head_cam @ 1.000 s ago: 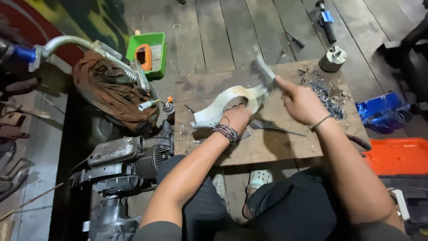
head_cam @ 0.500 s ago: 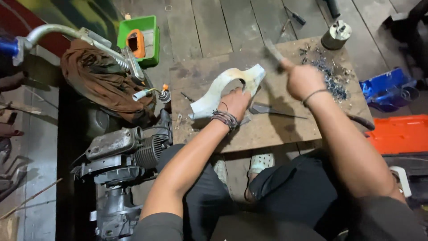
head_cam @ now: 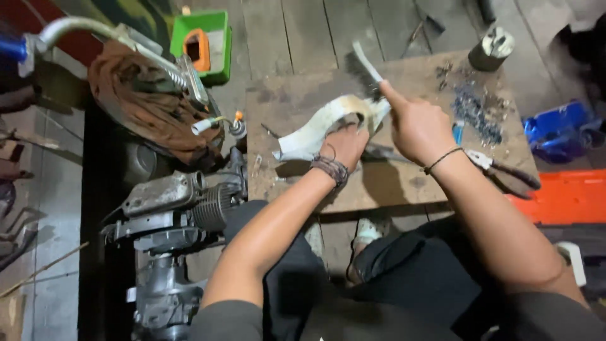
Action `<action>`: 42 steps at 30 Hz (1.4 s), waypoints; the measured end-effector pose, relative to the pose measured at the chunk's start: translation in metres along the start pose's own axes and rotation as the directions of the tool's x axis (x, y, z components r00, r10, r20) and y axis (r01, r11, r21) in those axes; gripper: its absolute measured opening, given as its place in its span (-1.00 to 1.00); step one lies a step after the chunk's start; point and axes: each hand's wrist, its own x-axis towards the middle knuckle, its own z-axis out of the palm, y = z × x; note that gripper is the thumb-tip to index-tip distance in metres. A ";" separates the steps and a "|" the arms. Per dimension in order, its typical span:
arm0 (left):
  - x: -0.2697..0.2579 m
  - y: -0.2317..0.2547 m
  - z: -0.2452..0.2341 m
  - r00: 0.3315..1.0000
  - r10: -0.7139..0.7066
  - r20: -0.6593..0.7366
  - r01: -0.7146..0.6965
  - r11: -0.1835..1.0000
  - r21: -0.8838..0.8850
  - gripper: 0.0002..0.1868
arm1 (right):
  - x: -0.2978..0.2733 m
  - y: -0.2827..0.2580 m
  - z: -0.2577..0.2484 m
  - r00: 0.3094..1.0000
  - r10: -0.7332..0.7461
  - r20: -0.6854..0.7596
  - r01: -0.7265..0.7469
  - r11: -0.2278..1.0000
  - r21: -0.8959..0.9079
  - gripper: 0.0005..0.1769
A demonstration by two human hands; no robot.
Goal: The person scrubs a dark metal part with a wire brush, then flips it over to clean the other side. They then pick up a white metal part and scrub it with the same wire brush, flipping it over to clean the other side as well.
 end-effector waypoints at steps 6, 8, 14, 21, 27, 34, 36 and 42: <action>0.013 -0.015 0.024 0.992 -0.030 0.122 0.017 0.994 0.109 -0.59 | 0.045 0.035 0.003 0.980 0.167 0.105 -0.144 0.970 -0.195 -0.12; 0.012 -0.014 0.032 0.988 -0.036 0.149 0.020 0.994 0.108 -0.60 | 0.031 0.038 0.011 0.997 0.079 0.027 -0.075 0.991 -0.115 -0.18; 0.011 -0.015 0.037 0.996 -0.058 0.064 0.051 0.994 0.096 -0.63 | 0.037 0.024 0.030 0.997 -0.054 0.063 0.063 0.987 -0.147 -0.19; -0.004 -0.009 0.002 0.998 0.006 -0.064 -0.004 0.999 0.035 -0.89 | 0.001 0.000 0.016 0.984 -0.139 -0.110 0.147 0.987 0.066 -0.32; 0.003 -0.020 0.028 0.993 0.019 -0.119 -0.010 0.997 0.075 -0.92 | 0.059 0.070 0.041 0.980 -0.015 -0.199 -0.006 0.994 -0.106 -0.36; 0.007 -0.017 0.010 0.972 -0.056 0.230 0.081 0.992 -0.101 -0.82 | 0.039 0.045 0.064 0.998 -0.042 0.040 0.041 0.999 0.023 -0.31; 0.007 -0.018 0.004 0.992 -0.098 0.073 0.099 0.995 -0.005 -0.91 | 0.065 0.073 0.064 0.996 0.071 -0.062 -0.072 0.997 -0.018 -0.34; -0.001 -0.025 0.028 0.994 -0.021 0.104 0.019 1.000 0.023 -0.91 | 0.001 0.007 0.023 0.994 -0.080 0.070 0.038 0.884 0.467 -0.32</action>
